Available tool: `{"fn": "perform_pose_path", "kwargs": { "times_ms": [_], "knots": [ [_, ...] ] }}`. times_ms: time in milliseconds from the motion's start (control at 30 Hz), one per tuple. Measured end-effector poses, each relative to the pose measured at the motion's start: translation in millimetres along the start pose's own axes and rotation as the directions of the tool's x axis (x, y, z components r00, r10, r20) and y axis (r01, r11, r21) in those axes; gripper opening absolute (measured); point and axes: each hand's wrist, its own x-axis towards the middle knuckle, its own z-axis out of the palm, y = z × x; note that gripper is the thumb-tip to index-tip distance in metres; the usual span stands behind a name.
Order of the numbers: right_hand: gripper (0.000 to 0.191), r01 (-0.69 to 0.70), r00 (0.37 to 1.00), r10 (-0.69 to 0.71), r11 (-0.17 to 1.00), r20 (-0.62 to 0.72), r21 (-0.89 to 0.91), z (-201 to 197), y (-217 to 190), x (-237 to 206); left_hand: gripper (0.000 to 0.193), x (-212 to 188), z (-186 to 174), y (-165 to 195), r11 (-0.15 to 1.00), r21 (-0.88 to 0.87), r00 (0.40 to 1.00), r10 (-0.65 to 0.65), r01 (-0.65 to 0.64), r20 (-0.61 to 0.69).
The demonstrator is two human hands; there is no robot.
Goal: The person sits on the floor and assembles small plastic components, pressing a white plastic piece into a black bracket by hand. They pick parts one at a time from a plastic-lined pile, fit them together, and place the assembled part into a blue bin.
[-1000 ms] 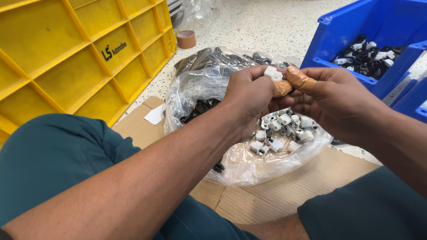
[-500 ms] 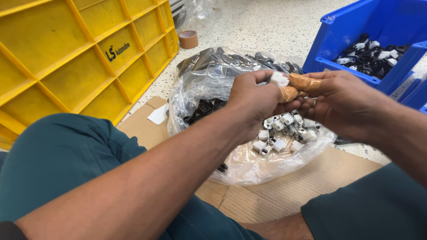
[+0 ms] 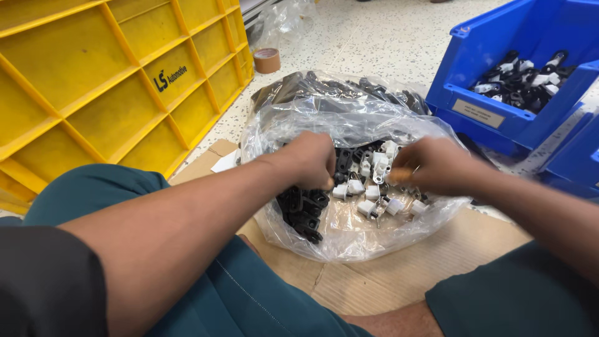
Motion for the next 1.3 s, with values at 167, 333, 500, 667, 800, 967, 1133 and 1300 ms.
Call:
{"fn": "perform_pose_path", "kwargs": {
  "times_ms": [167,333,500,667,800,967,1133,1300],
  "knots": [
    [0.037,0.016,0.995,0.001,0.984,0.098,-0.177,28.4,-19.5,-18.0,0.015,-19.4,37.0,17.1,0.955,0.276,0.99,0.13,-0.109,-0.058],
    [0.037,0.052,0.989,-0.037,0.993,0.144,-0.103,30.5,-19.8,-22.0,0.015,-19.1,43.8,18.4,0.935,0.355,0.995,0.046,-0.011,-0.091],
    [0.031,0.123,0.985,-0.126,0.992,0.121,0.033,38.6,-27.0,-23.1,0.015,-24.4,33.8,18.4,0.909,0.401,0.974,0.181,-0.113,-0.135],
    [0.031,0.12,0.972,-0.117,0.993,0.202,-0.001,35.2,-37.0,-33.7,0.03,-3.9,-21.6,14.3,0.978,-0.186,0.898,-0.165,0.095,-0.407],
    [0.029,0.157,0.967,-0.158,0.987,0.199,0.019,33.7,-45.0,-39.7,0.012,-10.1,-47.3,6.8,0.161,-0.98,0.83,-0.558,0.117,0.007],
    [0.028,0.188,0.96,-0.18,0.982,0.215,-0.019,26.4,-48.5,-44.3,0.019,-11.9,-30.4,20.9,-0.155,-0.97,0.79,-0.563,0.186,0.242],
    [0.023,-0.266,0.963,0.223,0.866,0.151,0.423,-6.9,-47.9,-34.8,0.015,4.8,-8.0,38.8,-0.243,-0.947,0.891,-0.35,0.211,0.288],
    [0.039,-0.155,0.973,0.216,0.876,-0.086,0.456,-34.0,-45.2,-39.8,0.013,-1.4,-15.1,46.5,0.057,-0.975,0.884,-0.436,0.214,0.168]
  ]
}}
